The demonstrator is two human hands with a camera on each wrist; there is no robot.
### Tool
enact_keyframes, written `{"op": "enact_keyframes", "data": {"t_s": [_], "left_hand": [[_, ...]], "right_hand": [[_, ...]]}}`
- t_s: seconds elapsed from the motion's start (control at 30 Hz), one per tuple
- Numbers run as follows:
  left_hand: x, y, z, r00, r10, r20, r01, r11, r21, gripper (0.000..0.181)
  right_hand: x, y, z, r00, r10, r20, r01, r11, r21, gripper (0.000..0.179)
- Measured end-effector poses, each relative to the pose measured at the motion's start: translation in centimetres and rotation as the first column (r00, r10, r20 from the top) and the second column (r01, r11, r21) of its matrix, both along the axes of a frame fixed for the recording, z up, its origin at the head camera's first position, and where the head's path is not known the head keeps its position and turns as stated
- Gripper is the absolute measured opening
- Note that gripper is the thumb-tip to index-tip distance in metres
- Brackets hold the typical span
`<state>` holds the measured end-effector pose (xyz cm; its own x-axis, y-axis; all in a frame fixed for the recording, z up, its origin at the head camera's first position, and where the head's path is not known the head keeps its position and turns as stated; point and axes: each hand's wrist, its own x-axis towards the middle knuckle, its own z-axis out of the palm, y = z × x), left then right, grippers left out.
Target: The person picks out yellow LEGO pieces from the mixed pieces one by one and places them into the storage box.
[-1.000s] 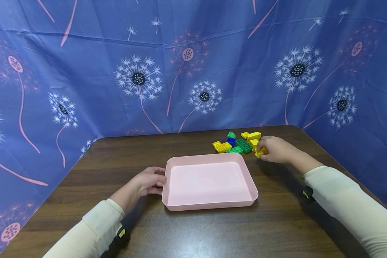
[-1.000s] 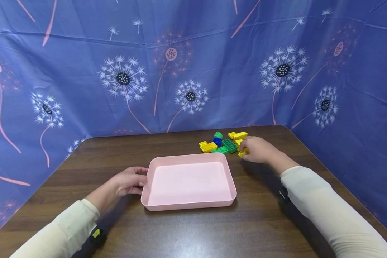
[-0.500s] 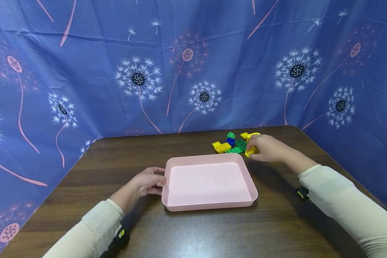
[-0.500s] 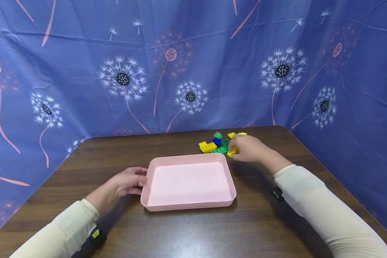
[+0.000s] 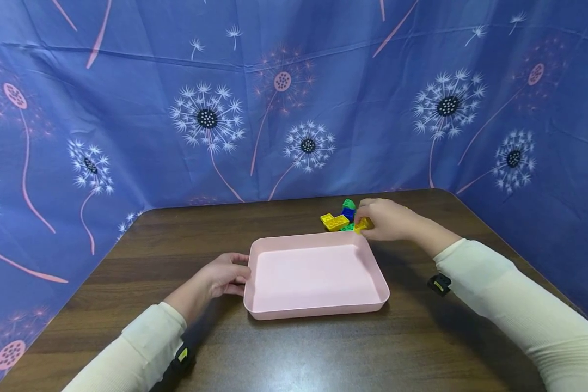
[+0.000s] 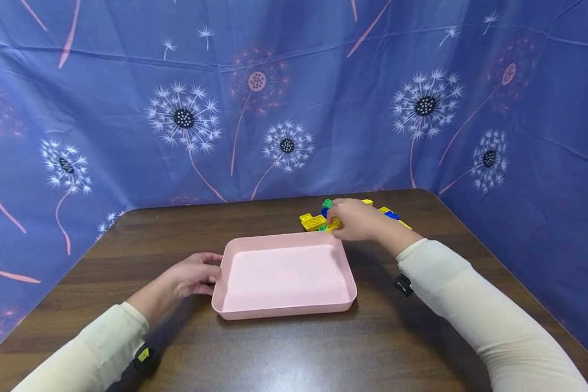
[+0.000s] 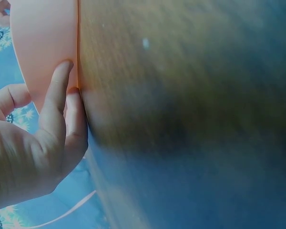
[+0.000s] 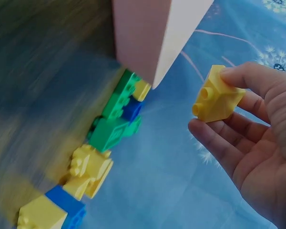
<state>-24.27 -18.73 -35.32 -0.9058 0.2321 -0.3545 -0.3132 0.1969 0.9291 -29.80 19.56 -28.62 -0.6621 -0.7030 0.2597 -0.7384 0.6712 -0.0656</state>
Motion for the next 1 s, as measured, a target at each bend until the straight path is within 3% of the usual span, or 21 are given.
{"op": "enact_keyframes", "data": {"t_s": [0.27,0.7,1.0], "left_hand": [[0.0,0.0,-0.2,1.000,0.010,-0.001,-0.010,1.000,-0.008,0.063],[0.0,0.1,0.1,1.000,0.009,-0.007,-0.009,1.000,-0.007,0.062],[0.0,0.0,0.0,1.000,0.005,0.002,-0.005,1.000,-0.004,0.062]], "right_hand": [[-0.2,-2.3,0.2,0.998,0.025,0.052,-0.024,1.000,-0.007,0.018],[-0.8,-5.6,1.5,0.997,0.070,0.031,-0.071,0.997,0.026,0.016],[-1.4,-7.9,0.8,0.989,0.141,0.050,-0.141,0.990,-0.008,0.012]]}}
